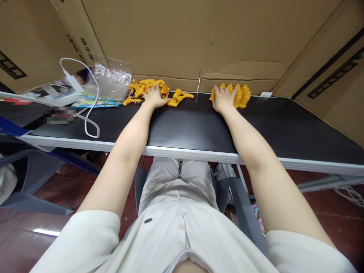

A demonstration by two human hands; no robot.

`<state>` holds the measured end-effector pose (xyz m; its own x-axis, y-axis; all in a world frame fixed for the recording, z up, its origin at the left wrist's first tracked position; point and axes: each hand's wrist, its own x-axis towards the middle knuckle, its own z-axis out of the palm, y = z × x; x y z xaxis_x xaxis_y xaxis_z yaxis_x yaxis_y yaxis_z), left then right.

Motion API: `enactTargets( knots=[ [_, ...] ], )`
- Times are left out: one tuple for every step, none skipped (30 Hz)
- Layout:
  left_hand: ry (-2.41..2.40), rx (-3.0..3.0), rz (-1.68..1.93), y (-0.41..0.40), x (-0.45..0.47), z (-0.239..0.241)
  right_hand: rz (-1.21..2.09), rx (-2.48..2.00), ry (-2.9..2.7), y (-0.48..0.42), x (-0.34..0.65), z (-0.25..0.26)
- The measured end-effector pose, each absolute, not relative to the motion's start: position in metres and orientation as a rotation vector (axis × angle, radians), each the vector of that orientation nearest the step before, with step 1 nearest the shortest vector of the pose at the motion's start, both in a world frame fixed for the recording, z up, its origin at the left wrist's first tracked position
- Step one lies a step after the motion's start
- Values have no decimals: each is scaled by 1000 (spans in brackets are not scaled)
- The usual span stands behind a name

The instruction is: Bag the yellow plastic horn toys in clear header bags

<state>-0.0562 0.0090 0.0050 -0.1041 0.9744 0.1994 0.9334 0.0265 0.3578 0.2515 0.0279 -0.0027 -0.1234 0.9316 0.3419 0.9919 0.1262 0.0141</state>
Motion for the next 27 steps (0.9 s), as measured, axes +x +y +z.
enactTargets(
  knots=[
    [2175,2031,604,10,-57,4,-349,-1903,-2155,28,251,-3],
    [2176,2032,590,12,-58,3,-353,-1898,-2160,28,251,-3],
    [2181,2035,581,13,-58,2,-359,-1885,-2165,28,251,-3],
    [2189,2039,581,14,-59,1,-364,-1874,-2168,29,252,-3],
    [2196,2049,592,15,-59,-1,-372,-1861,-2167,29,252,-3],
    [2200,2059,609,16,-60,-2,-381,-1847,-2163,30,252,-3],
    [2205,2065,628,16,-60,-3,-391,-1835,-2156,31,251,-3],
    [2212,2066,645,16,-61,-3,-398,-1835,-2148,32,251,-2],
    [2219,2060,657,16,-61,-4,-406,-1837,-2140,32,250,-2],
    [2229,2049,664,16,-61,-4,-418,-1843,-2134,32,249,-1],
    [2238,2036,667,16,-61,-3,-433,-1852,-2129,32,248,0],
    [2246,2025,669,15,-61,-3,-448,-1874,-2127,32,246,0],
    [2251,2019,669,14,-60,-2,-467,-1899,-2123,32,245,1],
    [2254,2018,668,14,-60,-2,-483,-1923,-2119,31,244,1],
    [2257,2019,668,13,-60,-1,-490,-1940,-2118,31,243,1],
    [2258,2022,667,12,-59,-1,-488,-1952,-2115,31,243,1],
    [2260,2023,663,12,-59,-1,-479,-1951,-2113,31,243,0],
    [2261,2024,657,11,-59,0,-468,-1935,-2114,32,244,-1],
    [2261,2024,647,11,-59,0,-456,-1905,-2121,33,244,-2],
    [2259,2023,640,11,-59,0,-444,-1871,-2136,33,245,-3],
    [2253,2024,635,10,-60,0,-438,-1835,-2160,34,246,-4],
    [2247,2025,635,10,-60,0,-433,-1802,-2196,35,247,-4],
    [2243,2022,638,11,-60,0,-431,-1781,-2239,36,248,-5],
    [2240,2019,640,11,-60,0,-432,-1774,-2280,37,249,-5],
    [2239,2015,640,11,-60,0,-433,-1778,-2313,38,250,-5],
    [2241,2011,637,11,-60,-1,-433,-1788,-2332,39,250,-5],
    [2244,2004,632,11,-60,-1,-432,-1801,-2336,39,251,-5]
  ],
)
